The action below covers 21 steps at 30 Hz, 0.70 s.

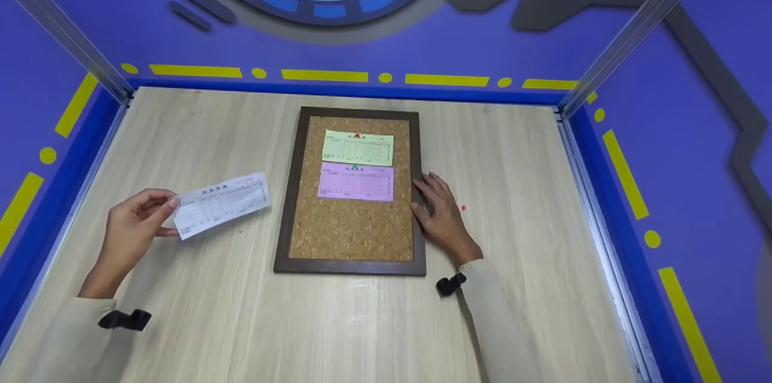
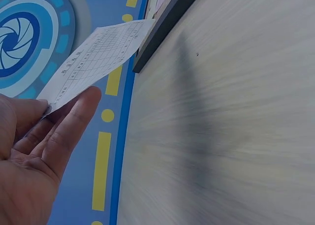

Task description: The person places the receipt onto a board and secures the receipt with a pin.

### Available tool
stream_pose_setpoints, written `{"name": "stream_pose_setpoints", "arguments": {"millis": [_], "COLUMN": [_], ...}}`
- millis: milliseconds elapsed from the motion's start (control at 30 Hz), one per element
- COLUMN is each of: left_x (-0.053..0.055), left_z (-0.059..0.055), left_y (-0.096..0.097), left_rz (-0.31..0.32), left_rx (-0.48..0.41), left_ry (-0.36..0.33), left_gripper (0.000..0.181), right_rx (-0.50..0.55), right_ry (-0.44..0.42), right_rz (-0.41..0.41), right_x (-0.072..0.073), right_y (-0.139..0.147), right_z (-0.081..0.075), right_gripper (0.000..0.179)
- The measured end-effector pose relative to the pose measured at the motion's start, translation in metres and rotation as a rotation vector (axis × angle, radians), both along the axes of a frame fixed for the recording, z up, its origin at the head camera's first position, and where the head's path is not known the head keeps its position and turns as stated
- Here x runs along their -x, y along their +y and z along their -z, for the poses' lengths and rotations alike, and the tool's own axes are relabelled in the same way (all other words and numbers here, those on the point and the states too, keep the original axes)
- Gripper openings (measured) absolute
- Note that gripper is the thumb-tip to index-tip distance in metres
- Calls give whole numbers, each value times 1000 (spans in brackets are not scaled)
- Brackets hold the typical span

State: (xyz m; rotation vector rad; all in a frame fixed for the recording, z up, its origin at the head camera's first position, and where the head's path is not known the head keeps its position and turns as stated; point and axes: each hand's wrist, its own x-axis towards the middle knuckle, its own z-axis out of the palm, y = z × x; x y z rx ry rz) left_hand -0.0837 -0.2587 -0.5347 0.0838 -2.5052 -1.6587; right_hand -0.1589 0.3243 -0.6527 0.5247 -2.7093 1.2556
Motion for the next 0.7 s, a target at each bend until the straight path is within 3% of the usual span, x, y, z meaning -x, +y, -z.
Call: {"name": "stream_pose_setpoints", "arguments": {"millis": [700], "left_x": [11], "left_z": [-7], "left_y": [15], "left_rz": [23], "left_rx": [-33], "left_ry": [-14], "left_gripper": [15], "right_rx": [7], "right_ry": [-53], "right_rz": [13], "right_x": [0], "right_y": [-1], "right_z": [-1], "right_gripper": [53]}}
